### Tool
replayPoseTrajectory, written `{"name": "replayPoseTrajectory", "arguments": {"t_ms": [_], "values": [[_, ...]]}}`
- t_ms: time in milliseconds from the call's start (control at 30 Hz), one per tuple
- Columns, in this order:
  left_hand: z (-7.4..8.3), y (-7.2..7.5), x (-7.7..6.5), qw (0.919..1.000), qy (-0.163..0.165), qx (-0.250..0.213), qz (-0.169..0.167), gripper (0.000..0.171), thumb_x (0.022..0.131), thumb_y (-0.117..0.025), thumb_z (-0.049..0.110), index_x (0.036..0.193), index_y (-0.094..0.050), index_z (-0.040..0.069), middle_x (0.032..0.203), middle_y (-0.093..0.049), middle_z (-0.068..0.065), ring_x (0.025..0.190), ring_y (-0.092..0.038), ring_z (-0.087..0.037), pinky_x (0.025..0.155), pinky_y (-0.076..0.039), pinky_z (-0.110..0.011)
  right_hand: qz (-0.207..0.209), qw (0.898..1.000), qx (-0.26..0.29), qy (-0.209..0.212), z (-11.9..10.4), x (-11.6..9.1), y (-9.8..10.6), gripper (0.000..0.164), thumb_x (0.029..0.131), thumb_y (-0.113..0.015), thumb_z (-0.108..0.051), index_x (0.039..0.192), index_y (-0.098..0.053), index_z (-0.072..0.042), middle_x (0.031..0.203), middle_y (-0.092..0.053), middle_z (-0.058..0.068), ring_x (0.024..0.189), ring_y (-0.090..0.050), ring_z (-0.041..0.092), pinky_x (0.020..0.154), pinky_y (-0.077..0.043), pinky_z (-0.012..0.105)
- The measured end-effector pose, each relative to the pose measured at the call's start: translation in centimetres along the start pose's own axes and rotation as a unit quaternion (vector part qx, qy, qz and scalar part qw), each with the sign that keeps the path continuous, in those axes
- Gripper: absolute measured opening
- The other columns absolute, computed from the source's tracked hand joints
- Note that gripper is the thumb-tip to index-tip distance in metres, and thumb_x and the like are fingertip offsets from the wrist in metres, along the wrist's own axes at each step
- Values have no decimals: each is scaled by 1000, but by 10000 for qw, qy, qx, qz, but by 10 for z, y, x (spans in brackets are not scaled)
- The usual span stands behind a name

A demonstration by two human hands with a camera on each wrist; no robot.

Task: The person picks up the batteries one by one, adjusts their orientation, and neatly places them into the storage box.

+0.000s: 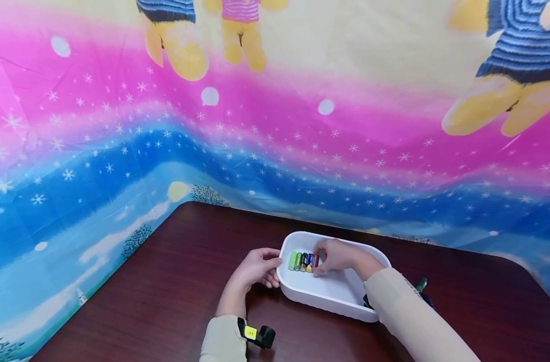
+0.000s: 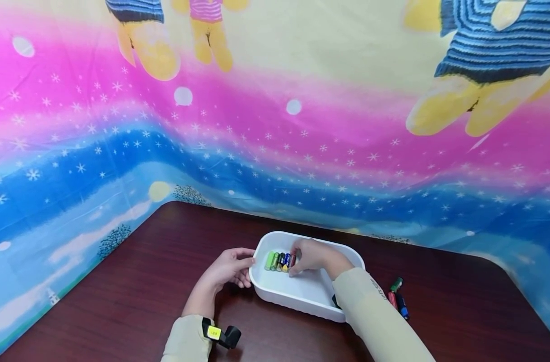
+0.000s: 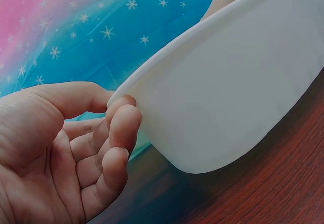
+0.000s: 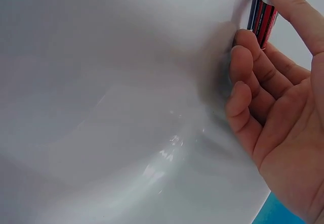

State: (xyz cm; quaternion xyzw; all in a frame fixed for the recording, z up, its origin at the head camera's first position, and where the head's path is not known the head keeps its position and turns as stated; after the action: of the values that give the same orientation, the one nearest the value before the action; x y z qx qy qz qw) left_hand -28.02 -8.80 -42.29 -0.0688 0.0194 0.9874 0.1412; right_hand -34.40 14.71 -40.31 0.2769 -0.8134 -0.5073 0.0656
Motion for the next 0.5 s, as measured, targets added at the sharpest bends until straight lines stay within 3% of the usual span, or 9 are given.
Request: {"name": "replayPoseTrajectory", "arguments": {"t_ms": [500], "values": [[0,0,-1,10000,55,24,48,38,90,-57,14,124,-51,-2,57,-60,-9,44,-58,-13,44,-49,-23,-54,9998,153,-135,-1,0,-1,48,66,-84,-28,104,-60,-9,74,-54,4,60,-49,15,54,-43,29]]}}
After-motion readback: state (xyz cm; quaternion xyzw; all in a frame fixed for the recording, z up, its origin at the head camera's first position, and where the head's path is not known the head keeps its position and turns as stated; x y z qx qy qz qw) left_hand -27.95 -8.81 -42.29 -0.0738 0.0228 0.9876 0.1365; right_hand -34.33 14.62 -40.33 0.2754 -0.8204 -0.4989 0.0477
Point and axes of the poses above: each hand's wrist, its own x-axis towards the middle knuckle, its own y-axis out of the back of the hand, z = x × y, the point moved 1 cm from there along x, towards the middle knuckle
